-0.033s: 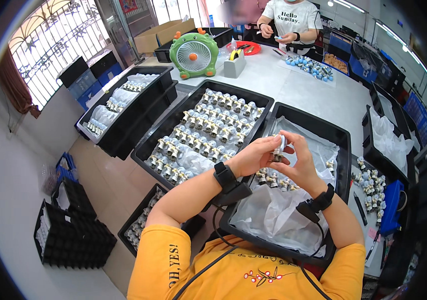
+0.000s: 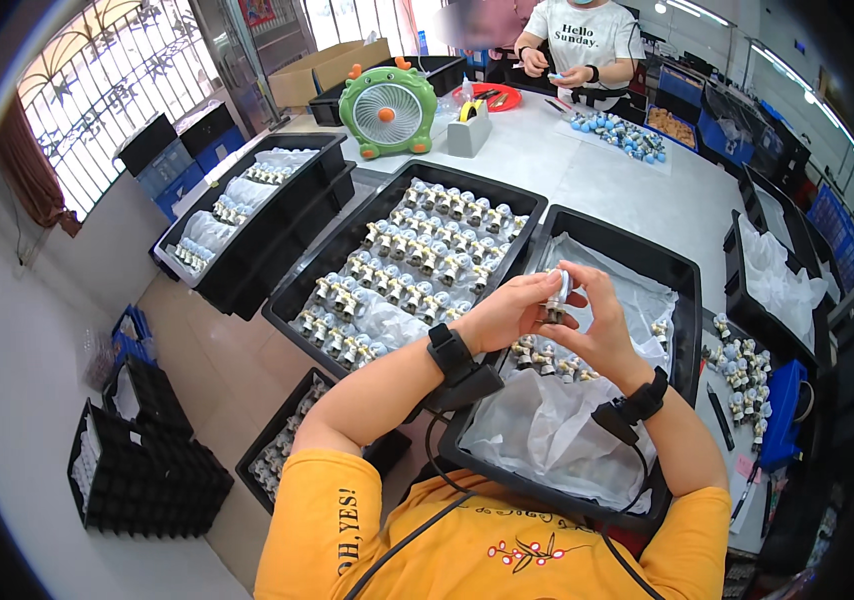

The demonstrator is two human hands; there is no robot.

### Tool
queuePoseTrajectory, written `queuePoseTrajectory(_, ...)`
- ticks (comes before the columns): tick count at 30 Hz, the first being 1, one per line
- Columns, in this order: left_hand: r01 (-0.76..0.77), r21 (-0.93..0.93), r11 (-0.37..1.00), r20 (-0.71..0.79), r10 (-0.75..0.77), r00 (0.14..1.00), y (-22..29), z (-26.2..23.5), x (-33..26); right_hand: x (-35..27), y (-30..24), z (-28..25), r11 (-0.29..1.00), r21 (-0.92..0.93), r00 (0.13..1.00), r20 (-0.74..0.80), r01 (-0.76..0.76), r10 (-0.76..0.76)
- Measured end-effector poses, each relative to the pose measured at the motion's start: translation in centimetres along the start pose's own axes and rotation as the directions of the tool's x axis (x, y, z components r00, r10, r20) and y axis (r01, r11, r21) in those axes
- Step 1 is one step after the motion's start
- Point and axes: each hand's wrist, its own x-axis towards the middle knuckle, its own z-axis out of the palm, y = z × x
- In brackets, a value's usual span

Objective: Inspecting and sorting small plastic toy figurines into trays on a factory production floor.

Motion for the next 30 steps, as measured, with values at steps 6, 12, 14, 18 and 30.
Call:
queuePoseTrajectory(6,0.02,0.023,1.0,-0.038,-0.019,0.999,-0.2,-0.21,-0.04,-0.2,0.19,0.01,0.999,-0.046,1.0,-0.004,0.025,-0.025)
queuePoseTrajectory(12,0.022,0.067,0.997,-0.053,-0.019,0.998,-0.23,-0.57,0.26,-0.1,0.92,0.03,0.981,-0.168,0.994,-0.008,0.102,-0.105)
queuePoseTrajectory(14,0.029,0.071,0.997,-0.053,-0.025,0.998,-0.29,-0.58,0.22,-0.24,0.93,0.11,0.987,-0.139,0.997,-0.005,0.074,-0.076)
queuePoseTrajectory(18,0.034,0.078,0.996,-0.07,-0.029,0.997,-0.33,-0.83,0.13,-0.18,0.74,0.22,0.997,-0.074,1.0,0.017,0.023,-0.022)
queuePoseTrajectory(30,0.02,0.072,0.997,-0.063,-0.016,0.998,-0.25,-0.64,0.05,-0.21,0.8,0.19,0.998,-0.055,0.999,-0.016,0.043,-0.044)
